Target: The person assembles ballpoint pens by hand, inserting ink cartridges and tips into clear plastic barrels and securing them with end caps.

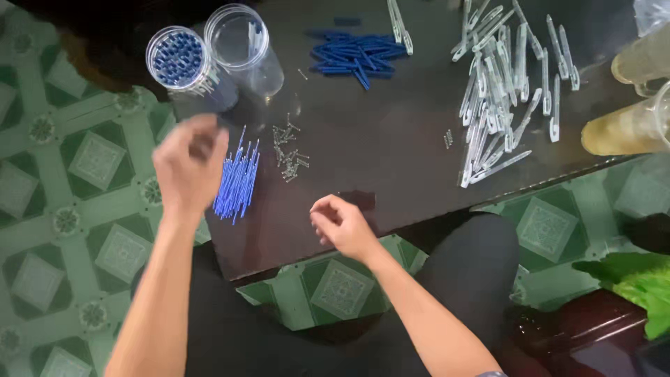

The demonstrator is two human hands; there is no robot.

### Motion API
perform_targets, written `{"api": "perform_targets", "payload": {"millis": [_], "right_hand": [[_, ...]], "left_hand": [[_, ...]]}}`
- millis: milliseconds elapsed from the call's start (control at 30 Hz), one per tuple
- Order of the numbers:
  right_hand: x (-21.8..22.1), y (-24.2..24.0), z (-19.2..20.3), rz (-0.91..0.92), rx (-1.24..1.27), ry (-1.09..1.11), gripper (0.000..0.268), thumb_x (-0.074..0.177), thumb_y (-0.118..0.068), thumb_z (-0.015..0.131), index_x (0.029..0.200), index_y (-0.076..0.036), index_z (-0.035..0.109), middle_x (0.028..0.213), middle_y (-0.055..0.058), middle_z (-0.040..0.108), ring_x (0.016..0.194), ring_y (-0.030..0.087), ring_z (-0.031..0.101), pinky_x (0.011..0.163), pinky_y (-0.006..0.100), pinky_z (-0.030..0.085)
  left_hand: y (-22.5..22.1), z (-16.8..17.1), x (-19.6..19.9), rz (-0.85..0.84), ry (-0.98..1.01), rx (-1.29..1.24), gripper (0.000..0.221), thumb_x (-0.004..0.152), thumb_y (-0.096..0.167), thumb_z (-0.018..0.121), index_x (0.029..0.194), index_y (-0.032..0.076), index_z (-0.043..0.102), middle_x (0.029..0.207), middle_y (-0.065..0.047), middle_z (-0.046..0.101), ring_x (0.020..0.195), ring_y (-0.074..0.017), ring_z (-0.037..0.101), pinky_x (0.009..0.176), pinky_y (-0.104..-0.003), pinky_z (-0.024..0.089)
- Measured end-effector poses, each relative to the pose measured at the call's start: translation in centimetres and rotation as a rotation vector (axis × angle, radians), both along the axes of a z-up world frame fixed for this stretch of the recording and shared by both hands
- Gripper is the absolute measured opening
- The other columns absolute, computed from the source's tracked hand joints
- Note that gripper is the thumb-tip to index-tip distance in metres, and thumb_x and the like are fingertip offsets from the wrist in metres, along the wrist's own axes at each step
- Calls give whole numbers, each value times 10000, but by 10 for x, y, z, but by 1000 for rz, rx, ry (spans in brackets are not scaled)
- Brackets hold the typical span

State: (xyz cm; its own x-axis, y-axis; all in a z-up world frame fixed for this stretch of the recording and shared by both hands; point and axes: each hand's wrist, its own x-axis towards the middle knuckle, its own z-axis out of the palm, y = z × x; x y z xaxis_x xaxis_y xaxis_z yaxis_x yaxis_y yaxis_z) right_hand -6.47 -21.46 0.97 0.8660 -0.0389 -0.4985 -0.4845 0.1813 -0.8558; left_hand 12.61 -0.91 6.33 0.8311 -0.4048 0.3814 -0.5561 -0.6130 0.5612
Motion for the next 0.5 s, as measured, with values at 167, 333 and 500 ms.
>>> {"api": "perform_targets", "payload": {"millis": [167,333,500], "right_hand": [[46,-42,-15,-294,-507,-273,95,972,-166,611,1028,-115,668,730,7,659,593,129,601,598,313,499],[126,-120,-78,-510,-902,-540,112,946,-101,615,1042,-110,673,944,79,635,633,173,623,567,317,535],[180,-187,-99,-627,-1379,-708,134,905,-17,657,1034,-42,628,878,154,558,841,387,628,771,431,510]], "left_hand": [[65,-56,-34,242,239,138,196,1005,213,725,1138,75,766,1114,-74,725,812,-182,667,803,-370,514],[82,-73,-30,333,433,147,248,970,268,737,1147,100,776,1144,-78,712,885,-179,697,775,-367,543],[90,-104,-21,288,225,93,151,887,231,856,1027,190,819,904,-25,725,744,-210,724,761,-340,572]]}}
